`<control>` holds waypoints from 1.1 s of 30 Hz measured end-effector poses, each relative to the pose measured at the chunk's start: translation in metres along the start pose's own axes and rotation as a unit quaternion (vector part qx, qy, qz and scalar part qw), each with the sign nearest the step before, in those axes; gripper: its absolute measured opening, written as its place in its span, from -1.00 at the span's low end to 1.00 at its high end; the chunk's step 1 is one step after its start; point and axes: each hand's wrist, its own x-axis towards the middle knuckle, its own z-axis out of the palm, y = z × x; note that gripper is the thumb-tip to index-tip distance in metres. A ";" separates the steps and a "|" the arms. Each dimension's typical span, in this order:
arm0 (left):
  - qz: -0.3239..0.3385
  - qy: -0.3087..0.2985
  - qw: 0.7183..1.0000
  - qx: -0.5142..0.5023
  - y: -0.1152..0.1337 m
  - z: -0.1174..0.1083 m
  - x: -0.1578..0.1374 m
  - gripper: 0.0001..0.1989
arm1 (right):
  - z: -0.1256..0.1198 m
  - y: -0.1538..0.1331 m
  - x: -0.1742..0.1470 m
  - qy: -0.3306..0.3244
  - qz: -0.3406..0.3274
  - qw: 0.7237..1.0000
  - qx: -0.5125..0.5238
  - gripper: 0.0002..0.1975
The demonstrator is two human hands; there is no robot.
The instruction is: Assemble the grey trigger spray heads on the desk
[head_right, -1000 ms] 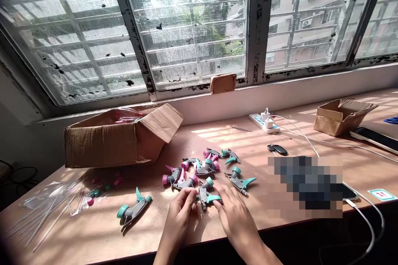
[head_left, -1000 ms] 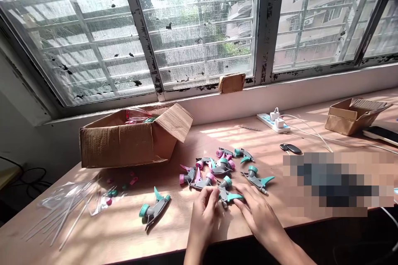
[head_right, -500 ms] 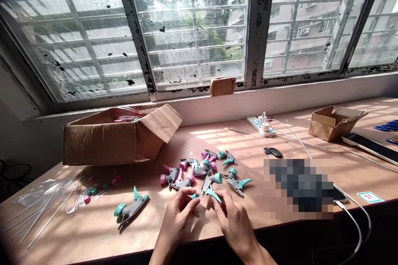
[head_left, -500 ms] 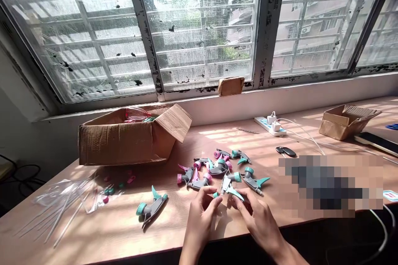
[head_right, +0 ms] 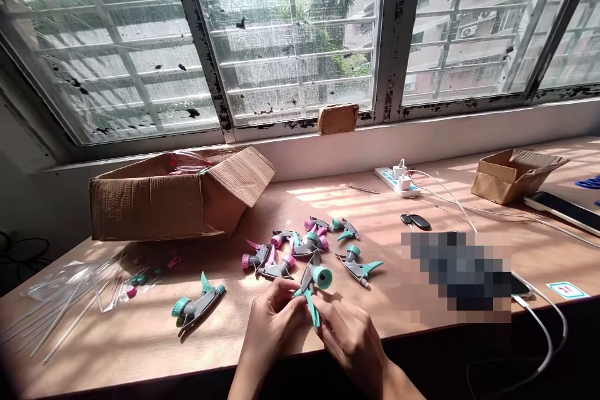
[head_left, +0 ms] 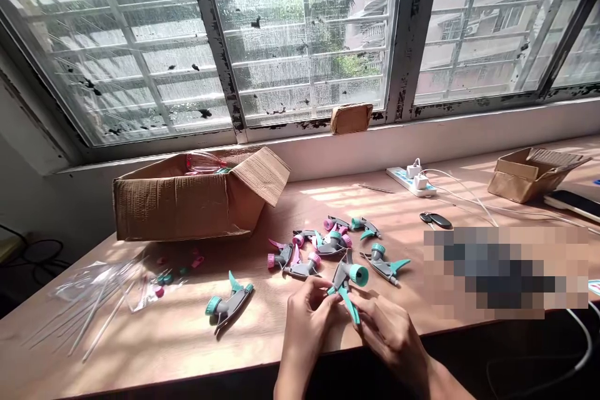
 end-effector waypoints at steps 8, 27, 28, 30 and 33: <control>0.021 0.014 0.997 -0.077 0.004 -0.005 -0.002 -0.85 | -0.008 -0.004 0.003 -0.068 0.074 0.991 0.093 -0.66; -0.034 0.010 0.993 -0.116 0.013 -0.003 -0.001 -0.76 | -0.028 0.013 0.014 -0.066 0.356 0.843 0.398 -0.36; -0.040 0.008 0.993 -0.115 0.013 -0.003 -0.001 -0.76 | -0.027 0.013 0.013 -0.053 0.358 0.847 0.389 -0.38; -0.042 0.007 0.994 -0.102 0.013 -0.004 -0.001 -0.75 | -0.024 0.012 0.011 -0.023 0.365 0.858 0.360 -0.48; -0.019 0.016 0.997 -0.072 0.012 -0.005 -0.002 -0.73 | -0.020 0.012 0.009 0.024 0.361 0.874 0.324 -0.60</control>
